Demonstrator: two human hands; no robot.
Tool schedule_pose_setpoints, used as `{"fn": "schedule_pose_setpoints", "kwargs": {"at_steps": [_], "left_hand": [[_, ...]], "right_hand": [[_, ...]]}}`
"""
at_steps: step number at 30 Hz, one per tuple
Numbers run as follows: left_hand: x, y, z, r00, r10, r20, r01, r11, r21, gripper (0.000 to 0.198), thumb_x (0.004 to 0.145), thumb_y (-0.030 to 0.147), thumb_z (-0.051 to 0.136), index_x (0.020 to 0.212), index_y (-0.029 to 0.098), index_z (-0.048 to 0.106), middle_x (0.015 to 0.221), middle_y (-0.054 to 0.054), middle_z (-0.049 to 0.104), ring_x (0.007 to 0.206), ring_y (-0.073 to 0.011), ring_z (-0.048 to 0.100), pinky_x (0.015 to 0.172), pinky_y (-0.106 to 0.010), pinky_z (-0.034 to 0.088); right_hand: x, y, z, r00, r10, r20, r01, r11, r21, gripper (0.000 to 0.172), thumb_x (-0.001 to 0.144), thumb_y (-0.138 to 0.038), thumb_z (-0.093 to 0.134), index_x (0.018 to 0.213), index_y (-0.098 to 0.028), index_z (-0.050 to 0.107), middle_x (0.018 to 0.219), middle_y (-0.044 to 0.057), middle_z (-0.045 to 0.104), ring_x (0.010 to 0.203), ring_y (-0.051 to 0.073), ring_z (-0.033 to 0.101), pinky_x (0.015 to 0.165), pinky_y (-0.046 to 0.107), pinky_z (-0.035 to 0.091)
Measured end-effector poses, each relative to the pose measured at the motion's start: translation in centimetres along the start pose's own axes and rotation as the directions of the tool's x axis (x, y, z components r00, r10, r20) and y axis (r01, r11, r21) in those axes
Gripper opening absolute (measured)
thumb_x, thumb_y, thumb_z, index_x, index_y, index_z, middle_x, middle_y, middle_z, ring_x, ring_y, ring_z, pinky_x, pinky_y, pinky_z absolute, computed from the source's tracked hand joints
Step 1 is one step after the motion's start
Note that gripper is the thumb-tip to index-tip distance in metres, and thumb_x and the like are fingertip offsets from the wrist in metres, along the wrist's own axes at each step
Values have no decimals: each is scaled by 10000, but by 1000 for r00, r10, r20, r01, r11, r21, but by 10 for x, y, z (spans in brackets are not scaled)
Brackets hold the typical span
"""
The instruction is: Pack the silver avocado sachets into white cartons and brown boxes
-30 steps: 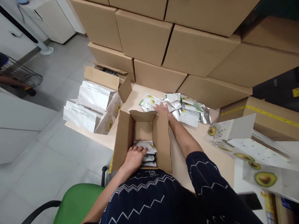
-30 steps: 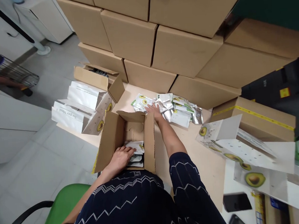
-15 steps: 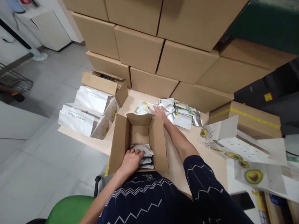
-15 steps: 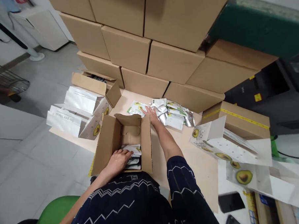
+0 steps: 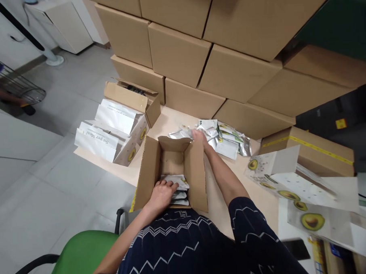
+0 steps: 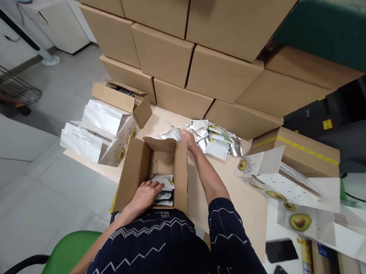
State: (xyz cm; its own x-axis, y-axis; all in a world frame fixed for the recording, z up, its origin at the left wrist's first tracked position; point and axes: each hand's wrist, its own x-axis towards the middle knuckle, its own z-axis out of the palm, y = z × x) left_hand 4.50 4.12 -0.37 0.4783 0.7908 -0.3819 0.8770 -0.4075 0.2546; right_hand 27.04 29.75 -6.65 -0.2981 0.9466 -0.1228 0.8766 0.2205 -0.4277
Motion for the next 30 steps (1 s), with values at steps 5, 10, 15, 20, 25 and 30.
{"fn": "schedule_pose_setpoints", "kwargs": {"at_steps": [5, 10, 15, 20, 25, 30], "left_hand": [[0, 2, -6, 1000, 0, 2, 0, 1000, 31, 360, 975, 144, 409, 1258, 242, 609, 1127, -85, 698, 1016, -251, 630, 831, -367, 445], [1, 6, -12, 1000, -6, 16, 6, 1000, 29, 347, 980, 143, 397, 1232, 225, 621, 1112, -103, 702, 1022, -258, 638, 849, -379, 450], [0, 9, -15, 1000, -3, 17, 3, 1000, 22, 329, 975, 139, 410, 1219, 213, 618, 1091, -112, 704, 1013, -258, 652, 846, -375, 460], [-2, 10, -14, 1000, -13, 11, 13, 1000, 11, 308, 968, 123, 410, 1179, 188, 625, 1061, -116, 707, 979, -251, 670, 828, -360, 476], [-3, 12, -13, 1000, -20, -11, 20, 1000, 2, 311, 962, 116, 423, 1179, 183, 636, 1069, -128, 708, 986, -252, 672, 846, -363, 481], [-5, 12, -12, 998, -30, -52, 28, 999, -35, 292, 970, 141, 449, 1170, 194, 654, 1104, -126, 709, 1034, -249, 656, 903, -368, 467]], "right_hand": [[-30, 13, -56, 811, 232, -537, 43, 892, 450, 603, 984, -648, 183, 946, -182, 566, 882, 61, 639, 837, 181, 586, 816, 339, 513], [-88, -11, -133, 692, 207, -692, 306, 784, 541, 455, 989, -604, 343, 1051, -221, 580, 960, 43, 651, 917, 187, 642, 821, 347, 529], [-139, -69, -171, 779, 30, -626, 414, 725, 550, 327, 1019, -508, 408, 1066, -246, 599, 963, 18, 655, 861, 169, 642, 790, 323, 517], [-141, -127, -134, 958, -280, -62, 286, 917, 277, 402, 1031, -500, 352, 1043, -207, 628, 903, 14, 655, 878, 182, 611, 790, 290, 458], [-122, -168, -68, 845, -287, 452, 326, 945, -9, 331, 1037, -328, 345, 1056, -197, 648, 943, 53, 705, 849, 193, 625, 709, 261, 371], [-104, -171, -21, 653, -304, 694, 351, 933, 79, 379, 1042, -315, 359, 1002, -132, 689, 1159, 136, 717, 1002, 214, 648, 782, 259, 434]]}}
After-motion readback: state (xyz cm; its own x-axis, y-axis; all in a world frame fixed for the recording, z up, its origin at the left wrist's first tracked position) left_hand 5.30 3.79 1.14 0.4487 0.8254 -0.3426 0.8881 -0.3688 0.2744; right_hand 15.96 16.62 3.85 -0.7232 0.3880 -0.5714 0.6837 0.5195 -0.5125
